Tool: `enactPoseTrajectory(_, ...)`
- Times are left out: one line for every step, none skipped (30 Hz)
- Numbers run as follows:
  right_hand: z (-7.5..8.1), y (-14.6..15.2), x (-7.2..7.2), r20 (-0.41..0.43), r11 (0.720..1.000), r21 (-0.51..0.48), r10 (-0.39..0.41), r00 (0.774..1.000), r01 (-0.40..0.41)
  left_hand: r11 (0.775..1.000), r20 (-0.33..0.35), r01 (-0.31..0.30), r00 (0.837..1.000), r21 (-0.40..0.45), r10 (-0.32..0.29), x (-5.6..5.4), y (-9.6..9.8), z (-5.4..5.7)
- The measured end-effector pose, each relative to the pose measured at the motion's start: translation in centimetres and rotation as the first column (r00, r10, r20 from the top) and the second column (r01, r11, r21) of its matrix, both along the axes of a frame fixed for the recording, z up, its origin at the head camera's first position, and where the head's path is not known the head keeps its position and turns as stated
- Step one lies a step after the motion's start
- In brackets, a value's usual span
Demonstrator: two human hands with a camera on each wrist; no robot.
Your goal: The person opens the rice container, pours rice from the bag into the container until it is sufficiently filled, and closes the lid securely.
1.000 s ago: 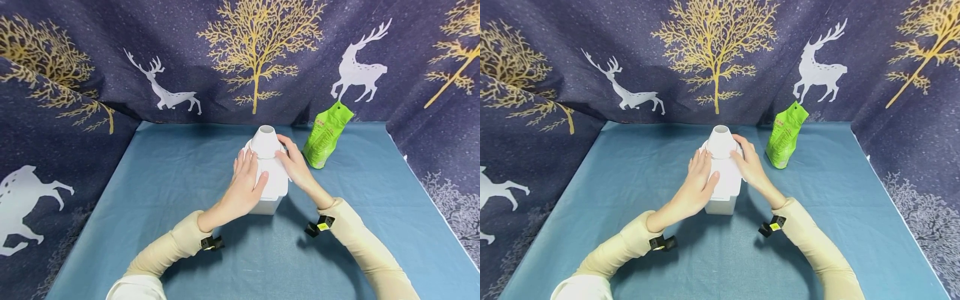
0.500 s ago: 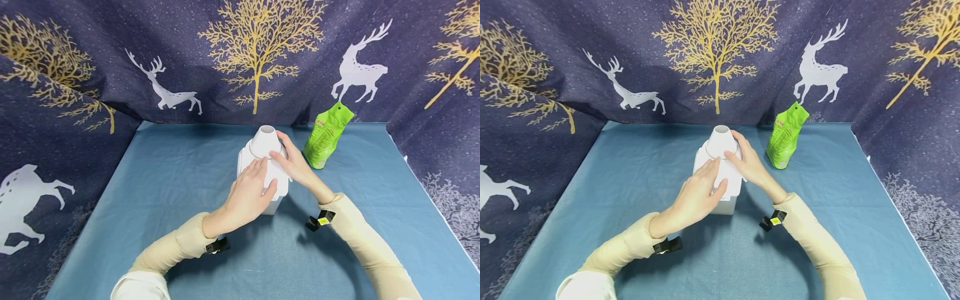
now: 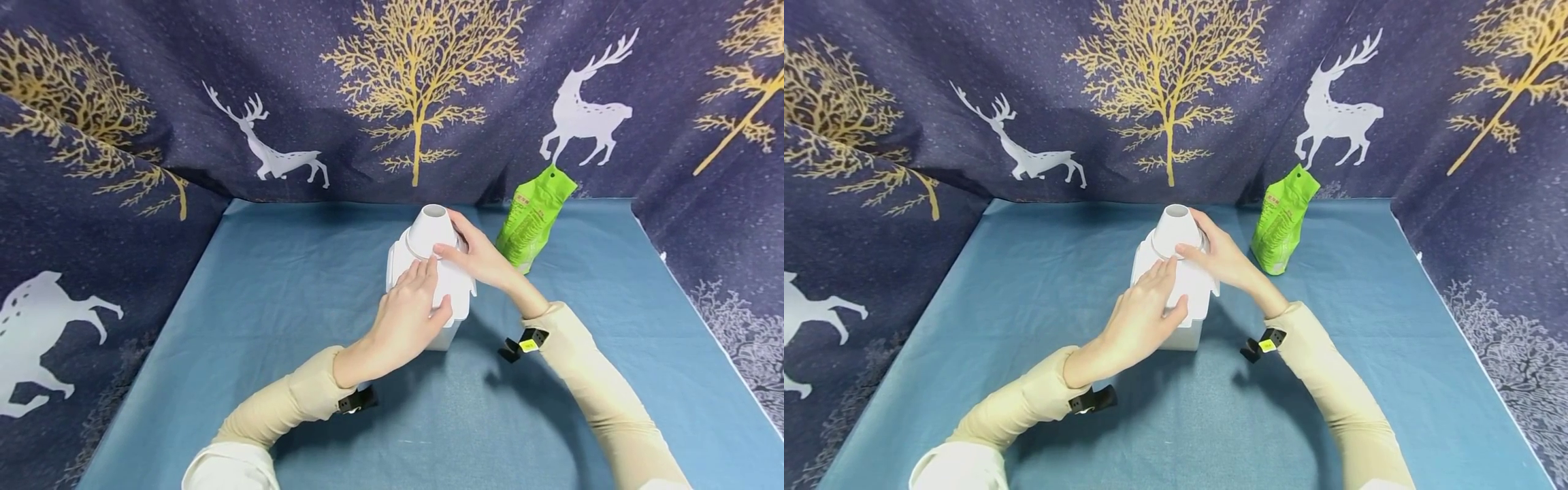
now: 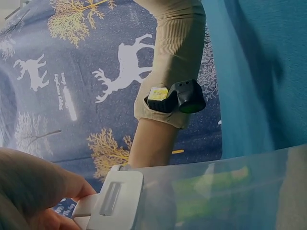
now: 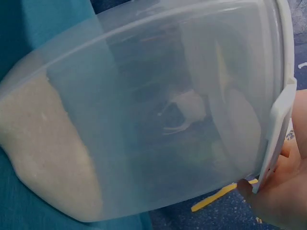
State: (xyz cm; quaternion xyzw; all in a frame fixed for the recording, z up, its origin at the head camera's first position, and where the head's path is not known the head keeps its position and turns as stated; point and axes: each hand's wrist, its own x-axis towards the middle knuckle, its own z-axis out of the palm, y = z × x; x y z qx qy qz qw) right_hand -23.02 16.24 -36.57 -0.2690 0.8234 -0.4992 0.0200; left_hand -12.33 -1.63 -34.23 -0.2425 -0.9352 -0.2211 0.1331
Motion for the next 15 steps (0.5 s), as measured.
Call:
enactPoseTrajectory(0.06, 0.06, -0.06, 0.006, 1.000, -0.005, 0.004, 1.000, -0.004, 1.000, -0.006, 0.004, 1.000, 0.004, -0.004, -0.01, -0.02, 0.02)
enactPoseTrajectory(0.17, 0.09, -0.06, 0.009, 1.000, -0.008, 0.006, 1.000, -0.006, 1.000, -0.010, 0.008, 1.000, 0.009, -0.008, -0.03, -0.04, 0.03)
enactPoseTrajectory(0.26, 0.11, -0.05, 0.008, 1.000, -0.007, 0.006, 1.000, -0.006, 1.000, -0.014, 0.014, 1.000, 0.015, -0.014, -0.07, -0.07, 0.04)
enactPoseTrajectory(0.33, 0.12, -0.03, 0.010, 1.000, -0.007, 0.006, 1.000, -0.006, 1.000, -0.020, 0.021, 1.000, 0.020, -0.020, -0.10, -0.10, 0.03)
enactPoseTrajectory(0.39, 0.12, 0.00, 0.010, 1.000, -0.005, 0.005, 1.000, -0.005, 0.999, -0.023, 0.027, 0.999, 0.024, -0.026, -0.12, -0.14, 0.02)
enactPoseTrajectory(0.43, 0.12, 0.03, 0.012, 1.000, -0.005, 0.005, 1.000, -0.005, 0.999, -0.024, 0.033, 0.999, 0.030, -0.032, -0.14, -0.18, 0.01)
enactPoseTrajectory(0.47, 0.09, 0.05, 0.014, 1.000, -0.007, 0.005, 1.000, -0.005, 0.999, -0.021, 0.037, 0.999, 0.035, -0.037, -0.14, -0.22, 0.02)
enactPoseTrajectory(0.50, 0.06, 0.07, 0.015, 1.000, -0.004, 0.004, 1.000, -0.004, 0.998, -0.015, 0.039, 0.999, 0.039, -0.039, -0.13, -0.26, 0.03)
enactPoseTrajectory(0.51, 0.04, 0.08, 0.018, 1.000, -0.001, 0.002, 1.000, -0.002, 0.998, -0.011, 0.041, 0.999, 0.041, -0.041, -0.12, -0.30, 0.04)
enactPoseTrajectory(0.52, 0.01, 0.10, 0.022, 1.000, 0.002, 0.001, 1.000, -0.001, 0.998, -0.007, 0.043, 0.999, 0.042, -0.043, -0.11, -0.34, 0.07)
enactPoseTrajectory(0.54, -0.02, 0.12, 0.025, 1.000, 0.006, -0.004, 1.000, 0.003, 0.998, -0.001, 0.045, 0.999, 0.042, -0.045, -0.11, -0.38, 0.09)
enactPoseTrajectory(0.55, -0.03, 0.15, 0.026, 1.000, 0.008, -0.008, 1.000, 0.008, 0.998, 0.000, 0.048, 0.999, 0.042, -0.049, -0.13, -0.42, 0.13)
enactPoseTrajectory(0.59, -0.05, 0.21, 0.027, 1.000, 0.012, -0.016, 1.000, 0.016, 0.998, 0.003, 0.055, 0.998, 0.043, -0.055, -0.16, -0.47, 0.16)
enactPoseTrajectory(0.62, -0.05, 0.29, 0.028, 1.000, 0.016, -0.027, 0.999, 0.026, 0.997, 0.006, 0.062, 0.998, 0.044, -0.062, -0.21, -0.53, 0.19)
enactPoseTrajectory(0.65, -0.04, 0.37, 0.028, 0.999, 0.017, -0.036, 0.999, 0.036, 0.996, 0.012, 0.071, 0.997, 0.047, -0.072, -0.29, -0.61, 0.22)
